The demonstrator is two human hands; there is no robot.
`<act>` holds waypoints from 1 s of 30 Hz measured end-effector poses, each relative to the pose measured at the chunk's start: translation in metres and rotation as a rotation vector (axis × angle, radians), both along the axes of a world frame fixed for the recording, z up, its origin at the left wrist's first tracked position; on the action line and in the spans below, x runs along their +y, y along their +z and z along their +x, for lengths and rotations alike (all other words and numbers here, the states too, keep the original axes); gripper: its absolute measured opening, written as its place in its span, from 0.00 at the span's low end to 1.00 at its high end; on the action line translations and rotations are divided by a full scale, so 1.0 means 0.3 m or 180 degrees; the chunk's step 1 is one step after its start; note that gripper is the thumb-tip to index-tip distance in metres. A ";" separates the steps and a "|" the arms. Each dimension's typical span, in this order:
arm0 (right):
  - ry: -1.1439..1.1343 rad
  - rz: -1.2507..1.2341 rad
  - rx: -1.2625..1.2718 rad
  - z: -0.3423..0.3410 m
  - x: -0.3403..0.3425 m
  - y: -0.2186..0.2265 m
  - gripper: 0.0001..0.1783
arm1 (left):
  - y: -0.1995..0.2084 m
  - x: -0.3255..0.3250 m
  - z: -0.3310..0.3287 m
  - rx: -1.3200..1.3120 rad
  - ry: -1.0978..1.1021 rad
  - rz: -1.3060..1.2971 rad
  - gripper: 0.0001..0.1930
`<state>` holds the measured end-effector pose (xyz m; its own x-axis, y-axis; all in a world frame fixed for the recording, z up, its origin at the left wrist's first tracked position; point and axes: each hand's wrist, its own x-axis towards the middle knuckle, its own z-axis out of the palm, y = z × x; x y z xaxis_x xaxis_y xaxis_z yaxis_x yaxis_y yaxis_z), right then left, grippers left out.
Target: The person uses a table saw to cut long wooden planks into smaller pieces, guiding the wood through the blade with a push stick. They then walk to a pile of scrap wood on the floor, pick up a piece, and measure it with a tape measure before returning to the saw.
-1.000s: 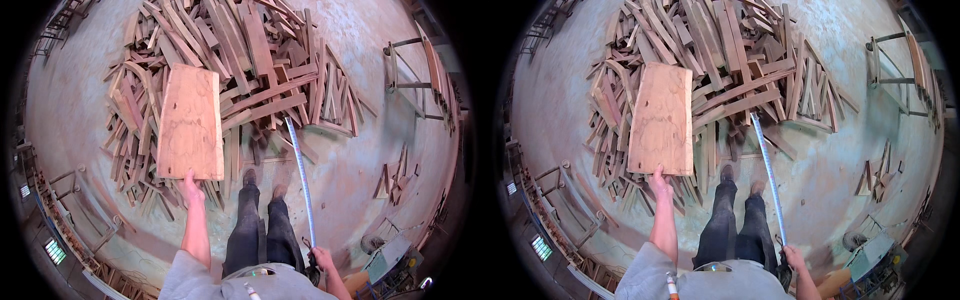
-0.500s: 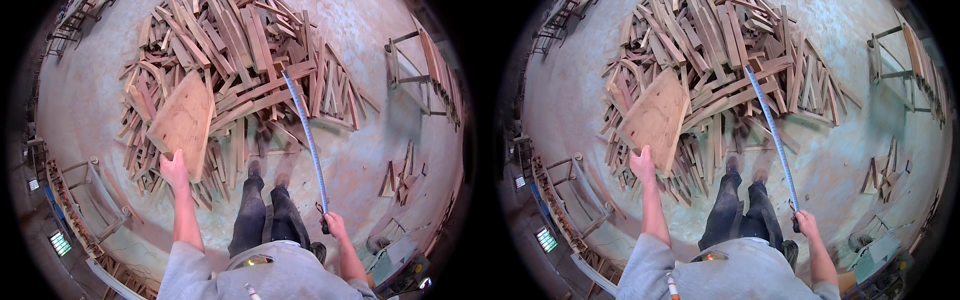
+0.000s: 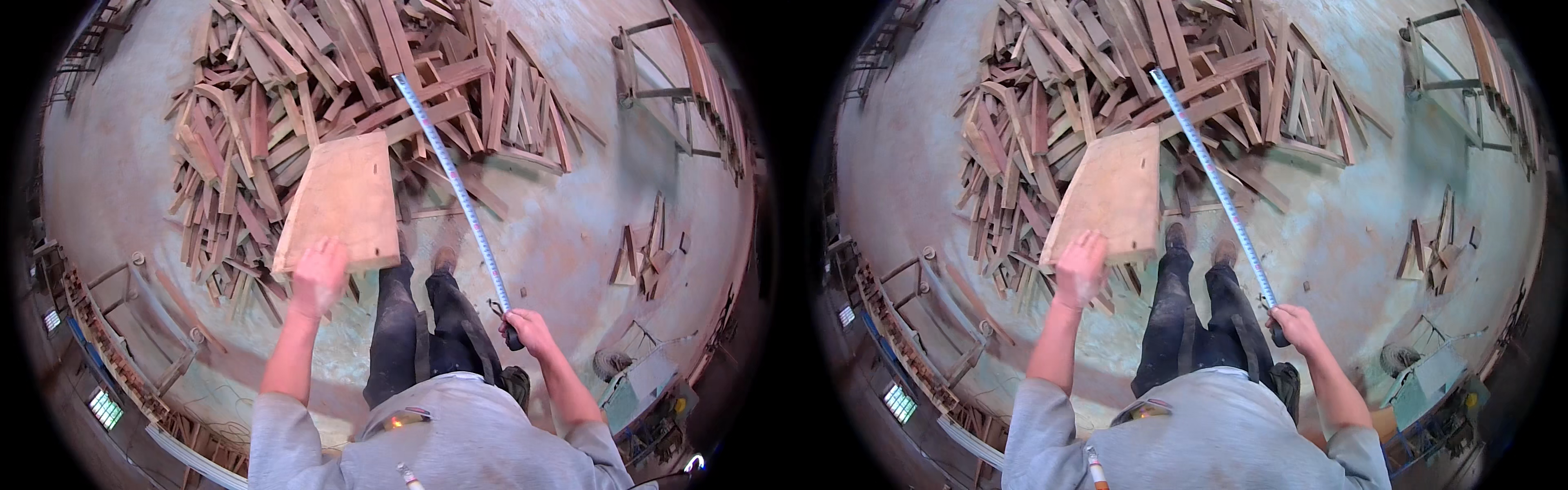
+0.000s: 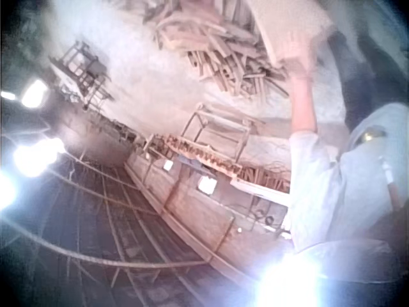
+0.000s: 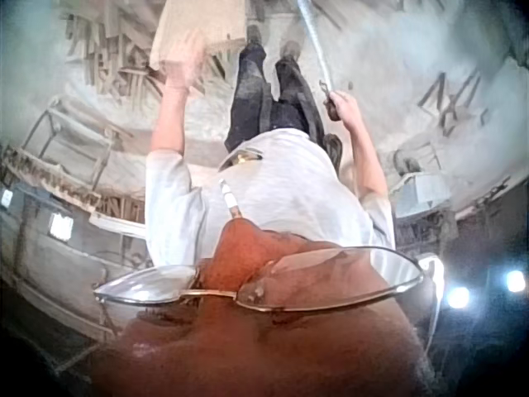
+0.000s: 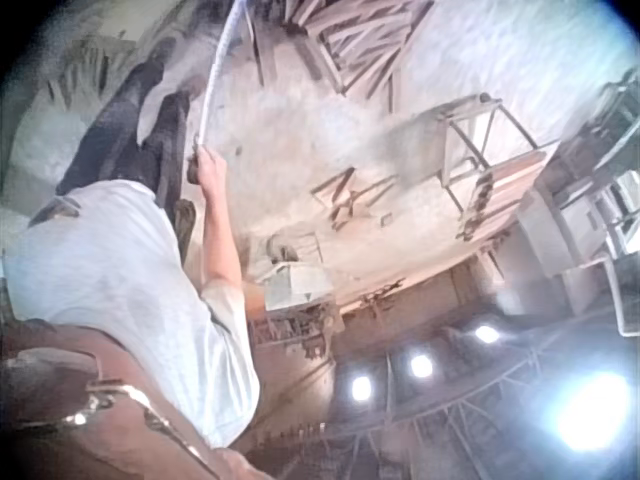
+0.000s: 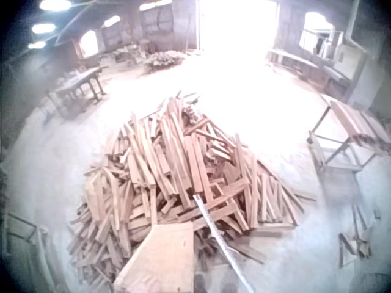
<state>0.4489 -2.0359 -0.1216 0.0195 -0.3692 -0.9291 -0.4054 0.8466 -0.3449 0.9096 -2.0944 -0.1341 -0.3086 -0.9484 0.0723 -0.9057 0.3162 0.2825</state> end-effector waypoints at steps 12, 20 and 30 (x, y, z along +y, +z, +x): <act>-0.0995 0.1852 -0.1098 0.387 -0.137 0.050 0.12 | -0.158 0.194 -0.111 -0.0057 0.0039 0.0149 0.17; -0.1423 0.2131 -0.1670 0.756 -0.181 -0.042 0.12 | -0.177 0.218 -0.115 0.0188 0.0133 0.0265 0.17; -0.1406 0.1954 -0.1671 0.890 -0.188 -0.140 0.16 | -0.181 0.219 -0.092 0.0393 0.0133 0.0105 0.15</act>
